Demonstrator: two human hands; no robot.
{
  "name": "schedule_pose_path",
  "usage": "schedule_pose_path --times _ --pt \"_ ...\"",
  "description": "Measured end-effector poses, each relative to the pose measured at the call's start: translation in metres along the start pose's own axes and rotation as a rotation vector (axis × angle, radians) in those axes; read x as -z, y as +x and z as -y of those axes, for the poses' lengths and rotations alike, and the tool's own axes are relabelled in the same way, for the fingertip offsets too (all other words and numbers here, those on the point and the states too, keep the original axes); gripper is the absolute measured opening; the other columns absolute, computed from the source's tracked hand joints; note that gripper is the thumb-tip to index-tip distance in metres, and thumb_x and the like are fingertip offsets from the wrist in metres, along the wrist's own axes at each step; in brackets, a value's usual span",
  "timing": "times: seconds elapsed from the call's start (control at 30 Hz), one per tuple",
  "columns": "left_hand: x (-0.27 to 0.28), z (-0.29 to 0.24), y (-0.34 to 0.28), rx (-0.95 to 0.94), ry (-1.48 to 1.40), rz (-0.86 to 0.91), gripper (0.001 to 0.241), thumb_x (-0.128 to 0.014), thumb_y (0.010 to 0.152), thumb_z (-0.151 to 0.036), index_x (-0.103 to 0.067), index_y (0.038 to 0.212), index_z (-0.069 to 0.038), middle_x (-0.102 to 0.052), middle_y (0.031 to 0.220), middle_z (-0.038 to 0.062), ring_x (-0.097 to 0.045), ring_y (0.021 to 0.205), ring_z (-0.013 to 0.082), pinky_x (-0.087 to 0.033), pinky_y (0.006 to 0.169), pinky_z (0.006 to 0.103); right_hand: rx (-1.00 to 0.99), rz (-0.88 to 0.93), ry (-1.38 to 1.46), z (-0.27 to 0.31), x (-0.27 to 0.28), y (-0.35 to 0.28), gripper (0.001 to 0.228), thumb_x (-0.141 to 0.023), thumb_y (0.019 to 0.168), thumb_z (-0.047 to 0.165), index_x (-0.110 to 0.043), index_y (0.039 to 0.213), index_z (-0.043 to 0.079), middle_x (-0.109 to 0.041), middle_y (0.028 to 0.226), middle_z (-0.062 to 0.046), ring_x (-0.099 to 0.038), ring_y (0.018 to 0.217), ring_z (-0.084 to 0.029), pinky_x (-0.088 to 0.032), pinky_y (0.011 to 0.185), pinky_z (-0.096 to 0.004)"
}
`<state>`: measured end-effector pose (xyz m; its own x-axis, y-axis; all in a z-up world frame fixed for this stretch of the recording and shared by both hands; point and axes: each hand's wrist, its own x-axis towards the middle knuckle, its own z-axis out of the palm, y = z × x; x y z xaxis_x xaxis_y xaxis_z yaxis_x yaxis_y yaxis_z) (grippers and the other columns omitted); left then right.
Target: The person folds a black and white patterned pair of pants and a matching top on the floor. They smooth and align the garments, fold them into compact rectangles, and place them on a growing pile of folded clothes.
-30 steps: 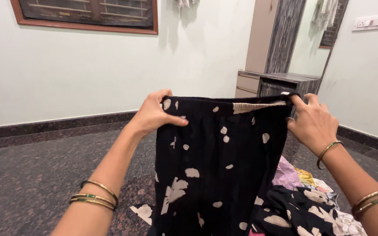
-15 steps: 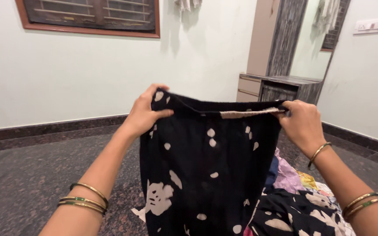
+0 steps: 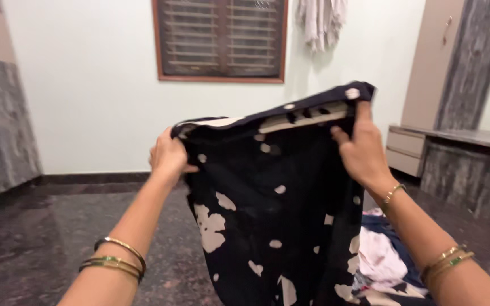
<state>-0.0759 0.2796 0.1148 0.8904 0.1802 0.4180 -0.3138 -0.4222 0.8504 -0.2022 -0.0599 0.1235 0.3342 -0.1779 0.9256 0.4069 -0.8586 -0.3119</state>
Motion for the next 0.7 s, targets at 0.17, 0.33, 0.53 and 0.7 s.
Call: schedule_pose_path --times 0.17,0.33,0.53,0.7 --pt "0.046 -0.03 0.051 0.097 -0.645 0.444 0.047 -0.041 0.106 -0.033 -0.041 0.149 -0.015 -0.045 0.152 0.011 -0.045 0.136 0.0375 -0.033 0.107 0.0471 0.07 0.17 -0.255 0.015 -0.031 0.052 0.078 -0.074 0.083 0.012 -0.031 0.144 -0.011 -0.049 0.139 -0.036 -0.046 0.136 -0.05 -0.029 0.121 -0.054" --pt "0.063 -0.076 0.064 -0.754 -0.189 -0.225 0.044 -0.045 0.097 -0.012 -0.052 0.141 -0.015 -0.055 0.14 0.019 -0.049 0.135 0.032 -0.041 0.114 0.0409 0.325 -0.275 -0.366 0.035 -0.004 0.12 0.094 -0.08 0.082 0.011 -0.024 0.152 -0.016 -0.013 0.153 -0.053 -0.031 0.139 -0.065 -0.038 0.114 -0.051" --pt "0.128 -0.099 0.04 -0.414 -0.1 -0.254 0.023 -0.054 0.101 -0.023 -0.07 0.116 -0.016 -0.069 0.114 0.006 -0.06 0.109 0.0274 -0.047 0.092 0.0423 0.265 -0.203 -0.327 0.079 0.039 0.134 0.023 -0.081 0.091 0.013 -0.075 0.109 -0.001 -0.068 0.113 -0.02 -0.065 0.102 -0.038 -0.052 0.091 -0.045" --pt "0.154 -0.085 0.03 -0.432 -0.088 -0.16 0.017 -0.056 0.1 -0.01 -0.068 0.112 -0.009 -0.072 0.096 0.015 -0.067 0.091 0.0291 -0.052 0.082 0.0433 0.185 0.25 -0.43 0.083 0.037 0.132 0.027 -0.092 0.071 0.03 -0.085 0.086 0.009 -0.067 0.053 -0.012 -0.062 0.046 -0.027 -0.052 0.055 -0.04"
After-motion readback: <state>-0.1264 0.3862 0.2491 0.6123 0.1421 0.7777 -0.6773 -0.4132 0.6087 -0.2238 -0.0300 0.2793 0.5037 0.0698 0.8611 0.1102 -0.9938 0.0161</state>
